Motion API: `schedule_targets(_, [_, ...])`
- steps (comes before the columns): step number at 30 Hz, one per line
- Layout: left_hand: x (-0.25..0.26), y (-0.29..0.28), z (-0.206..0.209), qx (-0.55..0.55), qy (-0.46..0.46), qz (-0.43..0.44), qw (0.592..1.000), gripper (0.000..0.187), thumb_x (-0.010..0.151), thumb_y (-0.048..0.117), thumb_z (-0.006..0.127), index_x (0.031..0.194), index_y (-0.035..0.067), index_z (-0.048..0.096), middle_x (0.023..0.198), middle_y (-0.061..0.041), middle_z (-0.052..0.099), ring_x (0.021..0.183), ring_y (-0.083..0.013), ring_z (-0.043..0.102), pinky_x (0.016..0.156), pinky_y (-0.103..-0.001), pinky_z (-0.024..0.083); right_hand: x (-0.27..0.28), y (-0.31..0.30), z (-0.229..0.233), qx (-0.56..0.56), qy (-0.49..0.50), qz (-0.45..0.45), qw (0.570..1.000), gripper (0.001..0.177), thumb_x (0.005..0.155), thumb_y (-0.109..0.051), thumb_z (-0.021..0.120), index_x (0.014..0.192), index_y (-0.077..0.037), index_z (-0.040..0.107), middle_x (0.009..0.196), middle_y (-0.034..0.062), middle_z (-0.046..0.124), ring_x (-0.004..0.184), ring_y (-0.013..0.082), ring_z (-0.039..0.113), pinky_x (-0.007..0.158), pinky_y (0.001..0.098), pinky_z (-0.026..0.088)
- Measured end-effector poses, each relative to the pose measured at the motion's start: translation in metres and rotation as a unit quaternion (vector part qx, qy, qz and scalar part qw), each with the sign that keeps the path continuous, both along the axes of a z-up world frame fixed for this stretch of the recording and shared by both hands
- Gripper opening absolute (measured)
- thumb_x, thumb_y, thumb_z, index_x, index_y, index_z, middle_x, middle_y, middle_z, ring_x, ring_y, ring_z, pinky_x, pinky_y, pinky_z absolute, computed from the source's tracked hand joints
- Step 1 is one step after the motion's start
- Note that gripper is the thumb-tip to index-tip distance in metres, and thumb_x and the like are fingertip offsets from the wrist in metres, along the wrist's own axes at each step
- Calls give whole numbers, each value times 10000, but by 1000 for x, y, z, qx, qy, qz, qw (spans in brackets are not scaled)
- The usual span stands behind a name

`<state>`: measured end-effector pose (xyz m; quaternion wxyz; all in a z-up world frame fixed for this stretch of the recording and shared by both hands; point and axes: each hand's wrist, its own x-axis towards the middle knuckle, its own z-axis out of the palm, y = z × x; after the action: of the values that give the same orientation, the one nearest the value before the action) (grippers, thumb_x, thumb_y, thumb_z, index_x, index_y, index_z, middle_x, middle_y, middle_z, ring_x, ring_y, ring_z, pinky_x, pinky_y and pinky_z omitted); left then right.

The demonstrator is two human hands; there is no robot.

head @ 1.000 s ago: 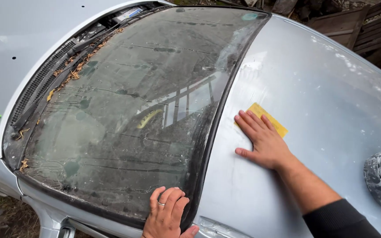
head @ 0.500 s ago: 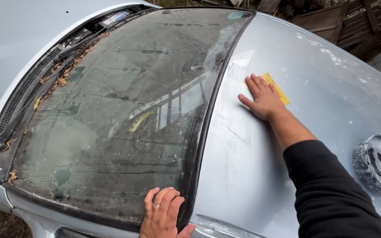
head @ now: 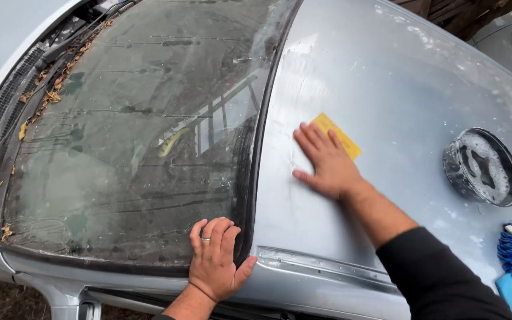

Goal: The person sands the hood of a silver car using a yellow sandpaper sheet and a blue sanding block. They alternate between the two tools, rubbing the surface near the windshield and occasionally dipping the sandpaper into a bowl of water.

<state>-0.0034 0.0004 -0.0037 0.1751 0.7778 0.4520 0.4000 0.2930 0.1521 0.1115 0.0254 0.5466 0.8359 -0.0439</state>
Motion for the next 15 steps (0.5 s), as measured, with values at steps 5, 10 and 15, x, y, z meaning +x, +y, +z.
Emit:
schedule_targets(5, [0,2,-4,14,-11,13,1000,591,871,543,615,1177,39,565,1228,-137,533,1240,-327,482,1134,-590,204,-27,-76,10,-49,-10,54,997,981,844,-727,546,1594,-144,302,1656,101,271,1534,299,199,1225,514,99])
schedule_targets(10, [1,-8,-4,-7,-7,10,1000,600,868,550,607,1174,35,563,1232,-136,529,1227,-322,468,1124,-580,214,-10,-19,-5,-38,7,-59,997,897,920,-646,479,1633,-141,275,1709,108,240,1587,302,169,1267,503,101])
schedule_targets(15, [3,5,-1,36,-19,21,999,600,890,542,603,1202,30,560,1253,-137,530,1253,-319,464,1142,-575,226,-55,-130,10,-42,-30,33,998,974,875,-733,530,1591,-122,280,1656,128,233,1528,321,171,1208,526,70])
